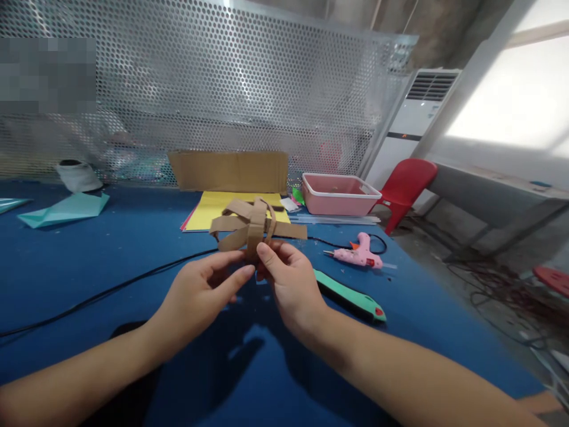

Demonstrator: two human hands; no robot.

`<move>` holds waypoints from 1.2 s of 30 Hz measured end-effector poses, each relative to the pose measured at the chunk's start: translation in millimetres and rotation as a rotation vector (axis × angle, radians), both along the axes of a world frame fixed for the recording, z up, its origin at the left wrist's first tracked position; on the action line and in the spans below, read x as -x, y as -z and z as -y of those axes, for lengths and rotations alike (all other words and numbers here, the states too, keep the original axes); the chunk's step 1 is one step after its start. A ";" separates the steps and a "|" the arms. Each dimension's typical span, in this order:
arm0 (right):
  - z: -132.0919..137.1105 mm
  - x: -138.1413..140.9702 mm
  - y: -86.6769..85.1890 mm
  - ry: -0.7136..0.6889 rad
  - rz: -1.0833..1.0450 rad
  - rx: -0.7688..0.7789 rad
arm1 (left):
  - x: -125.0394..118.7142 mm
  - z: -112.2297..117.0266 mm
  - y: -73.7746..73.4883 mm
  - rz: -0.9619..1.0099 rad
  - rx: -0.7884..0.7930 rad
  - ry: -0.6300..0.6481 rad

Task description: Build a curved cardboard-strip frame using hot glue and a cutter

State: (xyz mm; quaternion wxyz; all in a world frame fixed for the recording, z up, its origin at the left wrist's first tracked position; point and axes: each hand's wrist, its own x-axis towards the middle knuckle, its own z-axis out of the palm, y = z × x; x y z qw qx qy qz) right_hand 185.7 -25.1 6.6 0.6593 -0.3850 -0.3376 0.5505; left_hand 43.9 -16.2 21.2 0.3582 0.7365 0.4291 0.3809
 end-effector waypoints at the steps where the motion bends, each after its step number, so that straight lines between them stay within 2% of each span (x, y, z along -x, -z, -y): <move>1: 1.2 1.6 0.7 0.010 -0.006 0.014 | -0.8 -3.2 0.8 0.051 0.020 -0.026; 5: 5.8 5.2 1.5 0.009 0.000 0.040 | -0.1 -8.4 2.3 0.175 0.003 -0.081; 11: 6.5 4.4 2.9 -0.096 0.091 -0.039 | 9.3 -9.2 -5.6 0.076 -0.263 -0.094; 14: 7.8 1.0 7.3 -0.191 0.243 -0.027 | 18.6 -16.3 -16.9 -0.010 -0.383 -0.125; 16: 12.1 -2.4 10.1 -0.233 0.457 -0.072 | 25.7 -21.0 -24.1 -0.064 -0.479 -0.127; 18: 19.8 -5.2 11.0 -0.311 0.790 -0.249 | 32.0 -23.5 -26.6 -0.101 -0.538 -0.123; 19: 24.5 -6.0 10.2 -0.354 0.982 -0.411 | 34.6 -23.6 -25.2 -0.121 -0.551 -0.124; 21: 33.9 -6.4 6.1 -0.374 1.330 -0.840 | 37.9 -21.4 -17.5 -0.176 -0.560 -0.117; 23: 40.9 -7.1 -0.4 -0.268 1.499 -1.217 | 38.6 -16.6 -5.9 -0.241 -0.578 -0.076; 25: 43.3 -10.5 -6.4 -0.086 1.524 -1.372 | 37.6 -10.6 4.7 -0.267 -0.625 -0.020; 27: 40.9 -17.6 -8.8 0.069 1.534 -1.386 | 36.3 -4.9 10.8 -0.257 -0.676 0.018; 30: 32.5 -30.9 -5.8 0.236 1.604 -1.326 | 35.6 1.4 11.6 -0.269 -0.711 0.037; 33: 26.2 -37.8 -2.9 0.309 1.620 -1.265 | 35.8 4.8 9.3 -0.279 -0.709 0.055; 36: 25.7 -36.4 -5.9 0.335 1.616 -1.289 | 35.2 6.0 7.9 -0.233 -0.669 0.073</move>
